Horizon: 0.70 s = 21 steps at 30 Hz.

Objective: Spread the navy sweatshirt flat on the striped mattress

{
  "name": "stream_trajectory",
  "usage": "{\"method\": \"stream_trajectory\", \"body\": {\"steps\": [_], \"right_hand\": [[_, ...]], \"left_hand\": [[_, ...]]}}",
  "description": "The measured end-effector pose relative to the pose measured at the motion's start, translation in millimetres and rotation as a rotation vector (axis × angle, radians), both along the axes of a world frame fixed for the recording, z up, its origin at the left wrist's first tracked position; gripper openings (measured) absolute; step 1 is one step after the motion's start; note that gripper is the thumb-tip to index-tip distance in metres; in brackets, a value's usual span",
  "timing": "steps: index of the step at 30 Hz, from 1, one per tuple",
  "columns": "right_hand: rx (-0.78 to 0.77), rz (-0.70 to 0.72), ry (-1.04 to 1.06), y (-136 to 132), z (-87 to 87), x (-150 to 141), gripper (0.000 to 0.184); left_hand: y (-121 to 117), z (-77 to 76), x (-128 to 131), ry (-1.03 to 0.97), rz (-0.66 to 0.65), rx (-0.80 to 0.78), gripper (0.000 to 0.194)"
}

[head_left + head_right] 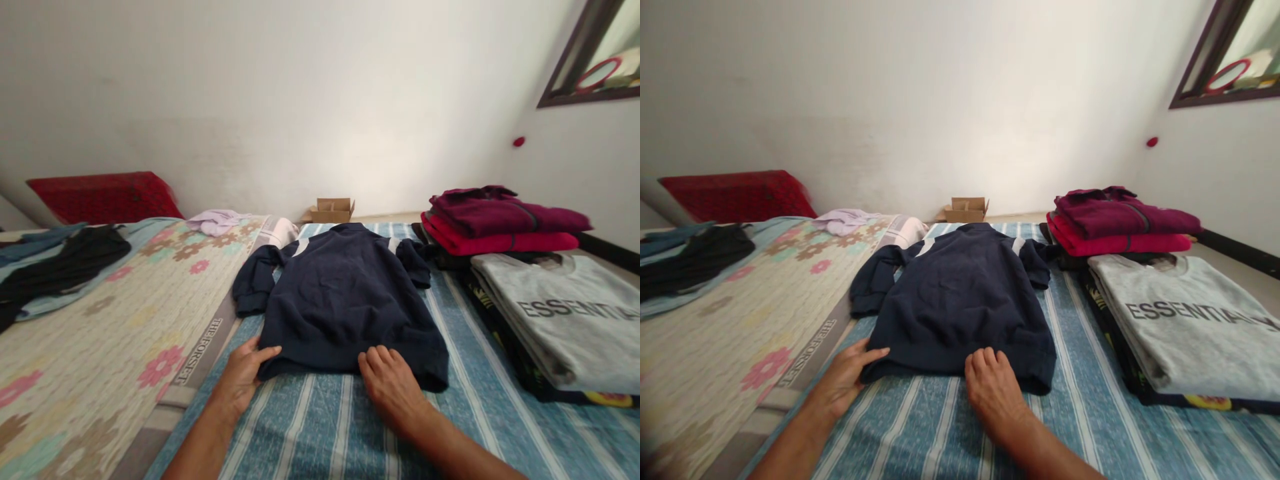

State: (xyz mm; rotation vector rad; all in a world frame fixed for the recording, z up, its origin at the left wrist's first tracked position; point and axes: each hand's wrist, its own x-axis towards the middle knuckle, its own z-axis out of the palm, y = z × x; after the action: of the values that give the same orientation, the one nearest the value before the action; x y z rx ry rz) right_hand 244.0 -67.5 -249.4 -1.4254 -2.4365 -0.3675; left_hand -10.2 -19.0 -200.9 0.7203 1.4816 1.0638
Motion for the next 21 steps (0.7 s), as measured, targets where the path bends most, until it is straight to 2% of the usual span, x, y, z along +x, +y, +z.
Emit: {"method": "stream_trajectory", "body": {"steps": [3, 8, 10, 13, 17, 21], "right_hand": [[-0.027, 0.008, 0.014, 14.1, 6.1, 0.0, 0.014], [0.024, 0.102, 0.162, 6.8, 25.8, 12.2, 0.019], [0.068, 0.182, 0.178, -3.8, 23.1, 10.4, 0.017], [0.138, 0.302, 0.18, -14.3, 7.6, 1.6, 0.014], [0.196, 0.333, 0.205, -12.4, -2.2, -5.5, 0.015], [0.219, 0.358, 0.201, -7.2, -2.6, -5.5, 0.02]], "left_hand": [[0.8, 6.9, -1.9, -0.001, -0.008, 0.005, 0.048], [-6.8, 25.5, -11.4, 0.082, -0.014, 0.049, 0.044], [-15.5, 27.1, -18.0, 0.109, -0.004, 0.053, 0.046], [-30.4, 18.6, -29.8, 0.144, 0.006, 0.006, 0.049], [-41.7, 6.9, -41.4, 0.177, 0.03, -0.038, 0.051], [-41.0, 9.6, -42.0, 0.154, -0.089, -0.036, 0.05]]}}
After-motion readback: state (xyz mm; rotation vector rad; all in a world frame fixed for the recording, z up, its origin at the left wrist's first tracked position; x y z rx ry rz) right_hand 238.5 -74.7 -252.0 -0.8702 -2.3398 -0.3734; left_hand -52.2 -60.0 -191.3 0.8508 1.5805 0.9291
